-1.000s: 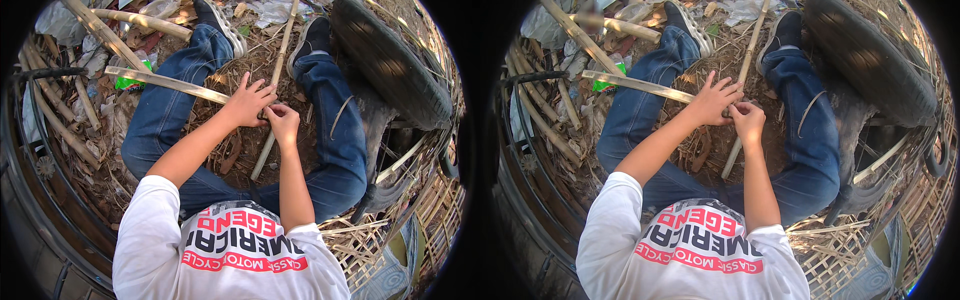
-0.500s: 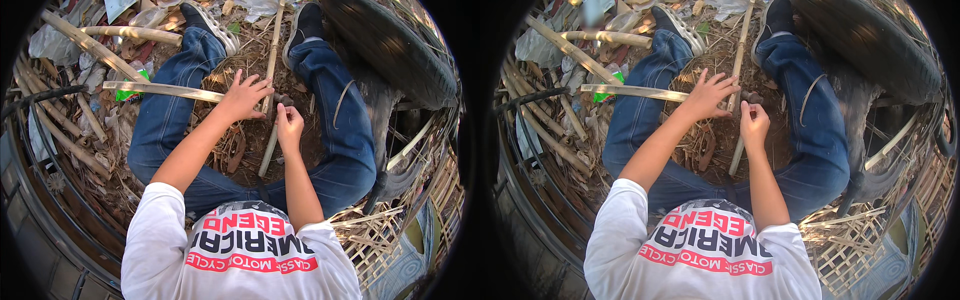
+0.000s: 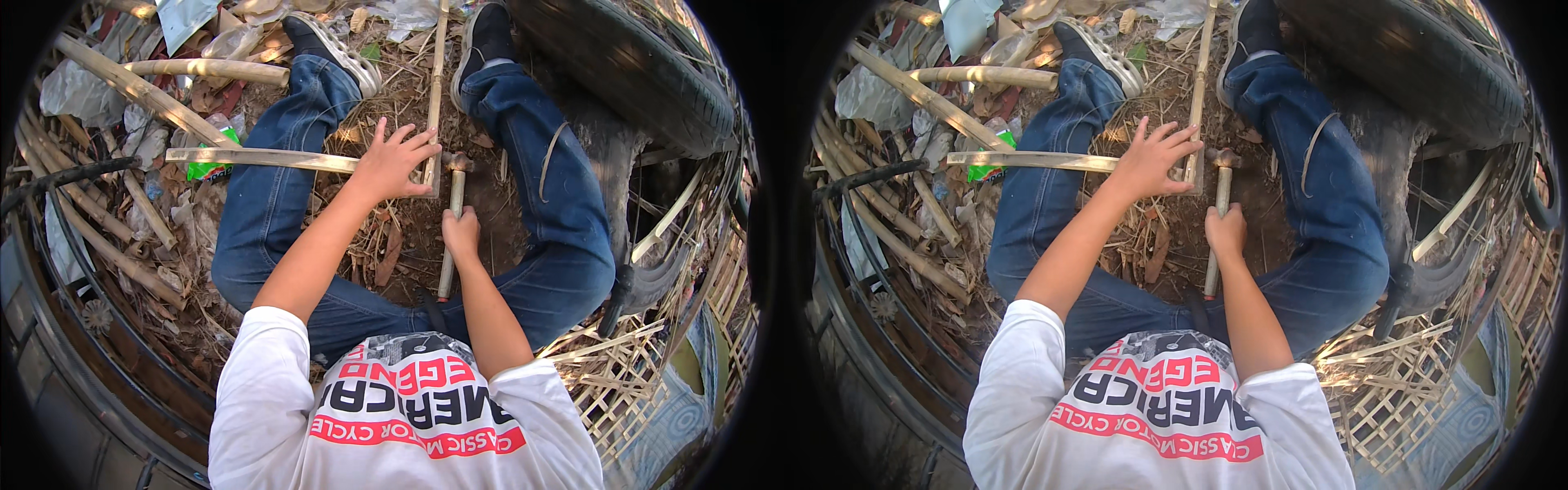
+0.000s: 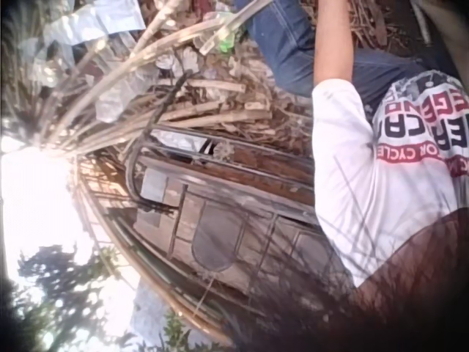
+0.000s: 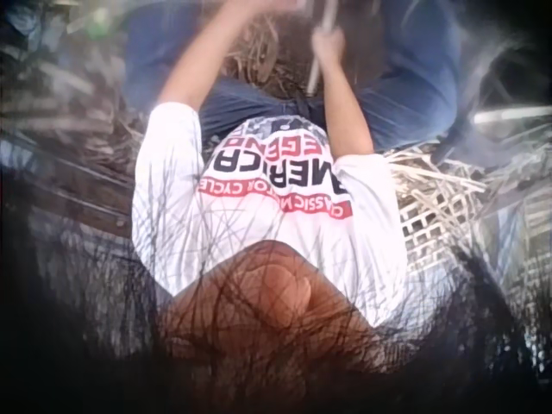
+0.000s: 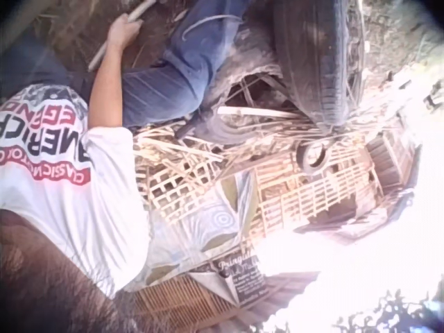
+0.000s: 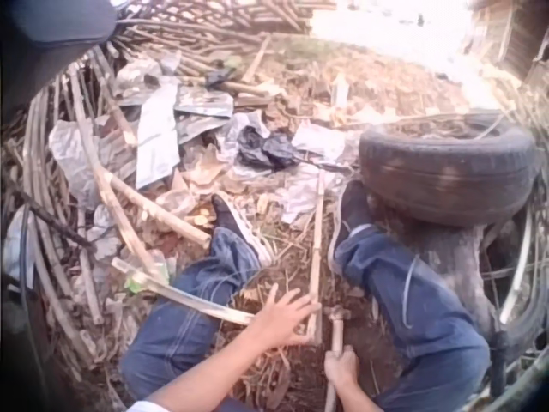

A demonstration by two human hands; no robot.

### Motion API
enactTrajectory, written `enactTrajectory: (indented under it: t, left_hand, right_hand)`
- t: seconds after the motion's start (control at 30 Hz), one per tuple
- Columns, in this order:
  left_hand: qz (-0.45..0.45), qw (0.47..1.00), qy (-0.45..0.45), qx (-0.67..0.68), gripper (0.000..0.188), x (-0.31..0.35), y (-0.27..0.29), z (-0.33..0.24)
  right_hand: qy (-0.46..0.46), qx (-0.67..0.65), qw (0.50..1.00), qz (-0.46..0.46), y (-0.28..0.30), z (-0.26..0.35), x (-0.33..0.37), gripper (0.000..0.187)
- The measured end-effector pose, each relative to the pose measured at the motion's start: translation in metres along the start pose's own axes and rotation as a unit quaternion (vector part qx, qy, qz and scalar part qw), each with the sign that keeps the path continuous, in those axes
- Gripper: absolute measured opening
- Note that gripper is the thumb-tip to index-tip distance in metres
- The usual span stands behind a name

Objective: The person hammers a small wooden strip into a bamboo frame while sitting on the ground in an outdoor area.

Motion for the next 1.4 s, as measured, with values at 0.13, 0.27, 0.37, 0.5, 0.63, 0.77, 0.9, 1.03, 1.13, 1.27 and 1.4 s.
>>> enactTrajectory:
  t: [0.13,0.27,0.37,0.5,0.63,0.77,0.9,1.03,1.13,1.27,1.4]
  left_hand:
    - [0.004,1.000,0.011,0.020,0.074,0.002,-0.001,0.002]
    - [0.017,0.999,0.014,0.029,0.074,0.001,-0.001,0.002]
    - [0.010,0.999,0.018,0.034,0.075,0.002,-0.001,0.001]
    - [0.002,1.000,0.018,0.025,0.073,0.001,-0.003,0.002]
    - [0.017,0.999,0.025,0.043,0.074,0.000,-0.001,0.002]
    - [0.018,0.997,0.031,0.063,0.073,0.001,-0.001,0.006]
    - [0.017,0.997,0.033,0.068,0.071,0.000,0.000,0.006]
    - [-0.007,0.997,0.029,0.072,0.069,-0.003,0.000,0.004]
    - [-0.016,0.998,0.020,0.064,0.068,-0.001,0.000,0.006]
    - [-0.011,0.997,0.028,0.068,0.068,0.000,-0.001,0.009]
    - [-0.020,0.998,0.019,0.057,0.070,-0.002,0.001,0.007]
  right_hand:
    - [-0.159,-0.359,0.911,0.123,0.011,0.022,0.005,0.020]
    - [-0.171,-0.433,0.870,0.162,0.036,0.036,0.025,0.018]
    - [-0.181,-0.475,0.838,0.197,0.061,0.049,0.044,0.018]
    - [-0.163,-0.442,0.843,0.259,0.087,0.066,0.063,0.025]
    - [-0.156,-0.467,0.823,0.283,0.091,0.079,0.077,0.032]
    - [-0.116,-0.383,0.860,0.316,0.085,0.100,0.071,0.032]
    - [-0.129,-0.367,0.859,0.333,0.077,0.103,0.067,0.033]
    - [-0.143,-0.365,0.858,0.333,0.078,0.103,0.069,0.033]
    - [-0.150,-0.343,0.865,0.334,0.075,0.102,0.068,0.032]
    - [-0.149,-0.329,0.868,0.342,0.079,0.109,0.070,0.032]
    - [-0.150,-0.319,0.869,0.347,0.079,0.107,0.069,0.031]
Point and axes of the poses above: each hand's wrist, its own x-axis away from the middle knuckle, its own y-axis out of the back of the hand, z = x × y, the point moved 4 cm from there along -x, towards the middle knuckle, and after that the axes turned 14 degrees about -x, right-handed, at the moved point
